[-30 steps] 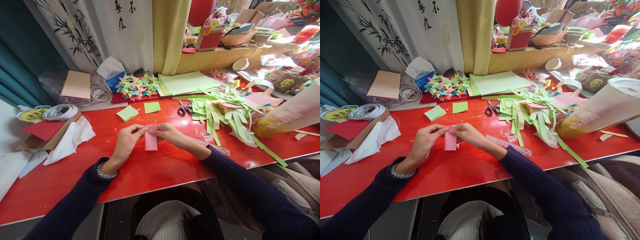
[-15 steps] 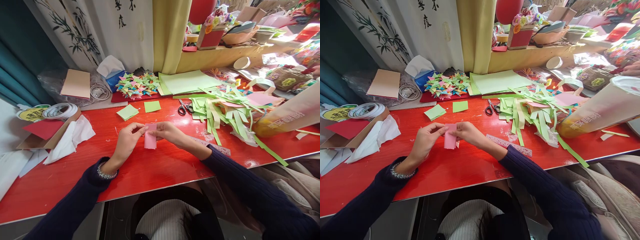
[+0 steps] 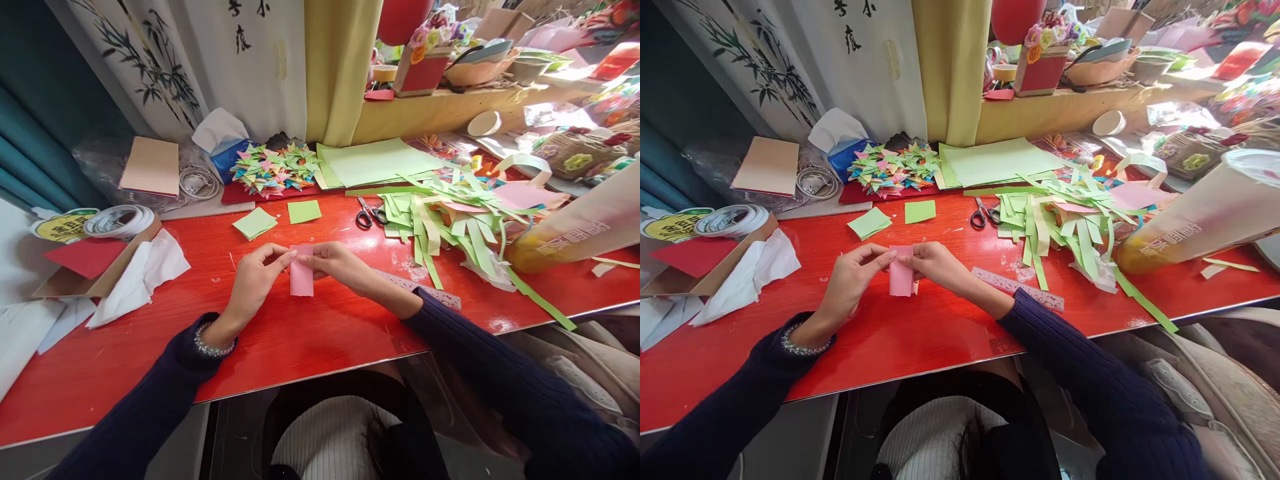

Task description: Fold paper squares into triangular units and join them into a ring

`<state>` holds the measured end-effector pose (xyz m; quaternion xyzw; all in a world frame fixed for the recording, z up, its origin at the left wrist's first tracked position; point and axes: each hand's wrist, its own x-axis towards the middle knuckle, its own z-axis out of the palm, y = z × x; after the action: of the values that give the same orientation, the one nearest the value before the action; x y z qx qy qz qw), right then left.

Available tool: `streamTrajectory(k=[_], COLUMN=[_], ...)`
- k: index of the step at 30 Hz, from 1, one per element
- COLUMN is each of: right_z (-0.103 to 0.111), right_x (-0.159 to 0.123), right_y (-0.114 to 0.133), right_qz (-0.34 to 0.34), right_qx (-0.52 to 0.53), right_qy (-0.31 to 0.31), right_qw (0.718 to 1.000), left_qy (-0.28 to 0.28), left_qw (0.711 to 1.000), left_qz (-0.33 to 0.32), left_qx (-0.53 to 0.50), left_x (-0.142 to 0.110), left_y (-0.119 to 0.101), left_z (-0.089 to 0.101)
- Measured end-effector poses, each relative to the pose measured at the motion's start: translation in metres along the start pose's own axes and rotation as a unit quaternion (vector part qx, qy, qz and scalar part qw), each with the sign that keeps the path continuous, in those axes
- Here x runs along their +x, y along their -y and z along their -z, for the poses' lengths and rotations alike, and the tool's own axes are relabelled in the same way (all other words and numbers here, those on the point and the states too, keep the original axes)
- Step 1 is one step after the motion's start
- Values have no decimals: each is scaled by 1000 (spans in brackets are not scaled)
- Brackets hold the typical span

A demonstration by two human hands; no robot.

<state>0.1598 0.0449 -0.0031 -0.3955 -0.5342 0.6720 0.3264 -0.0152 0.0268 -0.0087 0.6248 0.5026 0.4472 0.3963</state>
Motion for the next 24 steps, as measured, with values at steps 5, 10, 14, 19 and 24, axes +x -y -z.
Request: streamTrajectory(k=[5,10,14,19,24], right_z=[-1,-2,1,7,5], right_x=[-4,-5,-3,-2,-8], right_y=[5,5,1,1,7], right_qz=[-12,-1,30,97,184], right_qx=[3,4,-48,-165,-201], right_qy=[-2,-1,-24,-45,-60], right_qw=[1000,1000,998,980,960], left_qy=[-1,0,1,-1,49], left_qw=[1000,1000,999,995,997], left_qz=[-6,-4,-1,1,18], left_qx=[5,7,46,96,53], left_x=[-1,-1,-2,-3,-6], left_y=[-1,-1,-7,-11,-11], left_z=[0,-1,-2,-2,-2])
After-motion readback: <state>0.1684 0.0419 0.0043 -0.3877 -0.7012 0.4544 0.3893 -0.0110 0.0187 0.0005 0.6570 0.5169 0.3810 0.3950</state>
